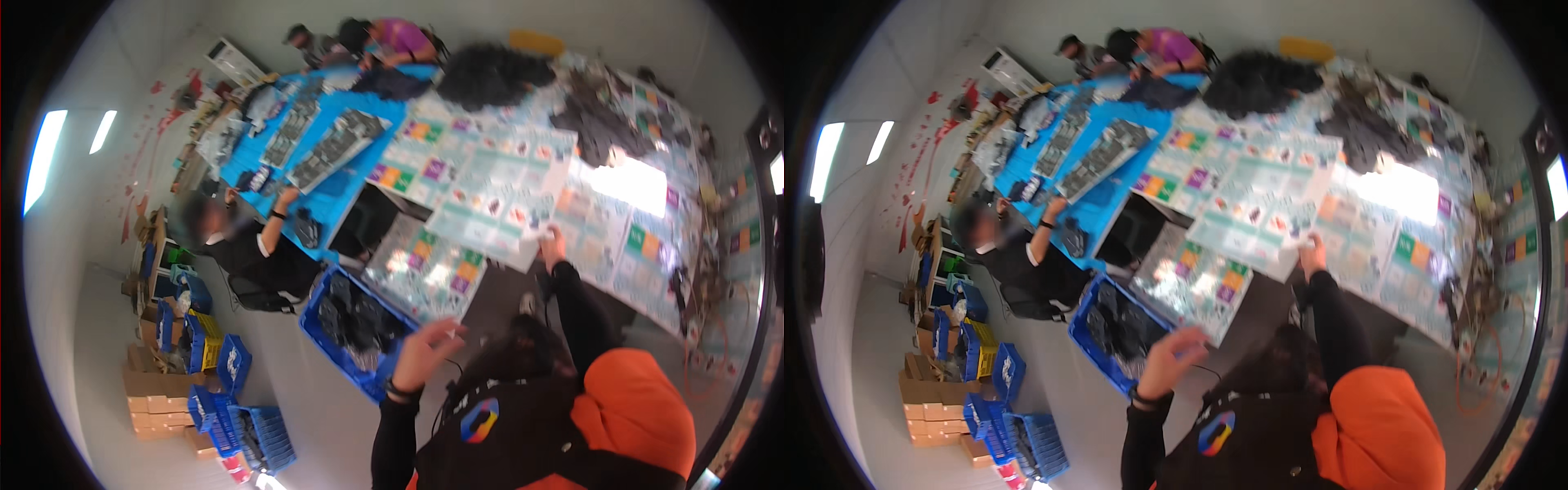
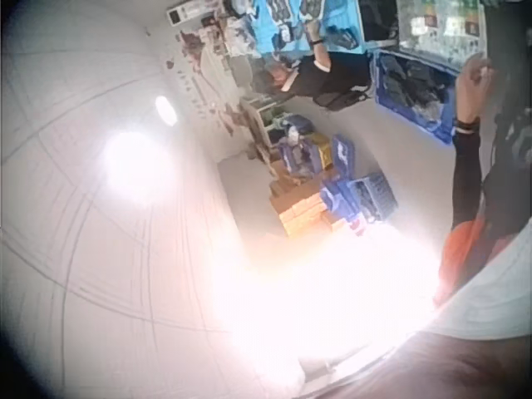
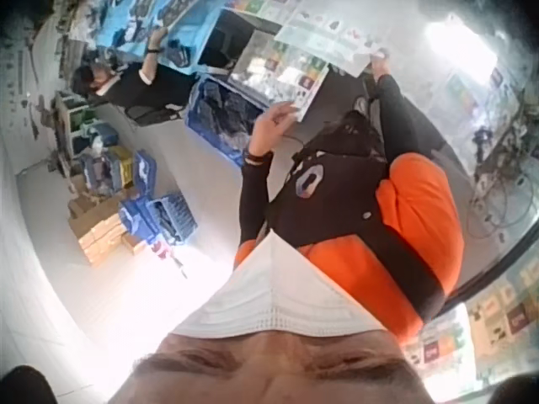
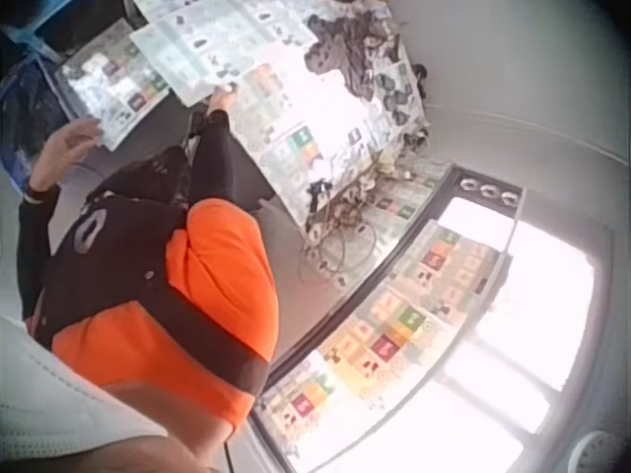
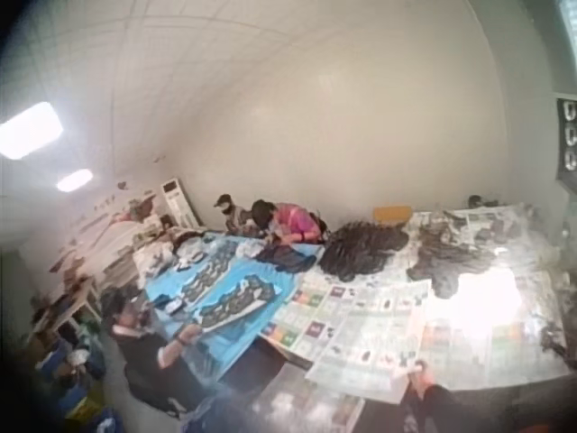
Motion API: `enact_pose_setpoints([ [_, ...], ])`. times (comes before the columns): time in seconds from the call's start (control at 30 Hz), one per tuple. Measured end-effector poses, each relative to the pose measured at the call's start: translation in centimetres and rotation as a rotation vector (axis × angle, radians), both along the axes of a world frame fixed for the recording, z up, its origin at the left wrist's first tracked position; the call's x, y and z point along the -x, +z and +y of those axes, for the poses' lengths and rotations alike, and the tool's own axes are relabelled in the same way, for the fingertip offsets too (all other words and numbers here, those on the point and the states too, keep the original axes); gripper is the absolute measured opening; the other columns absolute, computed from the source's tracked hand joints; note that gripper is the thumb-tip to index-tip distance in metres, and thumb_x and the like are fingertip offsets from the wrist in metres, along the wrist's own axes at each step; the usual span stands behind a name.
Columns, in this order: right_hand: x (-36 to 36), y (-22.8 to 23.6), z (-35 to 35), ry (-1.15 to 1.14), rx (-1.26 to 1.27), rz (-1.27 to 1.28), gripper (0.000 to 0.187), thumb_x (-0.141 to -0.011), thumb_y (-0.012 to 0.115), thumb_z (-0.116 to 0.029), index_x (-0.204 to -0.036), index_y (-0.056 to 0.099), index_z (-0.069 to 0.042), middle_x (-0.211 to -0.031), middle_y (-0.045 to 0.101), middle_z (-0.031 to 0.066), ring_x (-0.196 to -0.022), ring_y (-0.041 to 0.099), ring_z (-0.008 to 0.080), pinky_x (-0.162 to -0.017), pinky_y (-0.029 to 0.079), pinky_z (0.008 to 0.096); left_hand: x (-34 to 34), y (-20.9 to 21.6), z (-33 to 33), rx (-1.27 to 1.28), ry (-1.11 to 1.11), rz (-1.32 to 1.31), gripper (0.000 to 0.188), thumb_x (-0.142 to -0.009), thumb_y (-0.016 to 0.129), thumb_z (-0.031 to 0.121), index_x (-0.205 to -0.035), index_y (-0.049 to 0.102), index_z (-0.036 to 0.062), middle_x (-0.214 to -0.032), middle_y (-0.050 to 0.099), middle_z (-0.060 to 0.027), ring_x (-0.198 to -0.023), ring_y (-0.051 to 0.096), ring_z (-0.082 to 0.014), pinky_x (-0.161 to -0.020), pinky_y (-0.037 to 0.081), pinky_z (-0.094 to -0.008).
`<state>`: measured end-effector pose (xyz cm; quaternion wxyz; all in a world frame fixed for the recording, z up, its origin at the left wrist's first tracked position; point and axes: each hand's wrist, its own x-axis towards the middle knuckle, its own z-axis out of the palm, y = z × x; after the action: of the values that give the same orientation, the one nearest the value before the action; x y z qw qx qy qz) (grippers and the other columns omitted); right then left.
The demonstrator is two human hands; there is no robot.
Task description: Applying adhesive to shoe upper components using a handheld applicator in a manufacturing setting.
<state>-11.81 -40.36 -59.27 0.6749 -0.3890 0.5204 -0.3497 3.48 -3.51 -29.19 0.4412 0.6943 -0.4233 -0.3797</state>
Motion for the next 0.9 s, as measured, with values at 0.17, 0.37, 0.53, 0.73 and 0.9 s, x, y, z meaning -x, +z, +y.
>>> enact_pose_setpoints([
  [0.17,1.0,2.3,0.3,-0.027,-0.063,0.001,0.04,-0.089,0.059,0.005,-0.125,0.052,-0.01,-0.094,0.067,0.0118,-0.078,0.07,0.0255,-0.061,0.061,0.0408,-4.4,-22.5,16.8,-0.452,0.409,0.108,0.047,-0.09,0.075,0.025,-0.126,0.061,-0.0029,-0.103,0.074,-0.0126,-0.088,0.071,-0.0187,-0.072,0.054,-0.0269],
  [0.37,0.2,-1.5,-3.1,0.001,-0.115,0.018,0.042,-0.09,0.061,0.004,-0.128,0.048,-0.008,-0.101,0.067,0.017,-0.084,0.071,0.0289,-0.062,0.062,0.0445,4.4,-25.7,23.1,-0.527,0.88,0.765,0.037,-0.095,0.067,0.019,-0.126,0.058,0.0007,-0.104,0.072,-0.0146,-0.085,0.072,-0.0224,-0.067,0.056,-0.0291],
  [0.53,-0.2,-9.4,-8.7,0.048,0.123,0.316,0.049,-0.082,0.069,0.003,-0.125,0.048,-0.005,-0.086,0.066,0.0171,-0.064,0.069,0.0293,-0.049,0.059,0.0435,7.2,-25.4,14.8,-0.604,0.766,0.699,0.036,-0.097,0.064,0.02,-0.127,0.056,0.0017,-0.111,0.07,-0.0164,-0.091,0.072,-0.0254,-0.073,0.058,-0.0334],
  [0.73,-3.2,-9.7,-8.9,0.165,0.153,0.563,0.038,-0.082,0.07,-0.003,-0.115,0.052,0.001,-0.092,0.069,0.0207,-0.077,0.074,0.032,-0.057,0.063,0.0412,8.8,-22.9,8.1,-0.553,0.772,0.635,0.038,-0.099,0.062,0.024,-0.13,0.057,0.0019,-0.111,0.07,-0.0162,-0.096,0.072,-0.0257,-0.076,0.058,-0.0325],
  [0.9,-4.3,-5.5,-8.2,0.403,0.054,0.504,0.031,-0.084,0.066,-0.006,-0.109,0.053,0.004,-0.089,0.071,0.0196,-0.07,0.074,0.0308,-0.058,0.063,0.0406,9.0,-22.8,7.5,-0.526,0.794,0.668,0.037,-0.101,0.06,0.024,-0.131,0.057,0.0024,-0.112,0.07,-0.0157,-0.099,0.072,-0.0258,-0.079,0.057,-0.0319],
])
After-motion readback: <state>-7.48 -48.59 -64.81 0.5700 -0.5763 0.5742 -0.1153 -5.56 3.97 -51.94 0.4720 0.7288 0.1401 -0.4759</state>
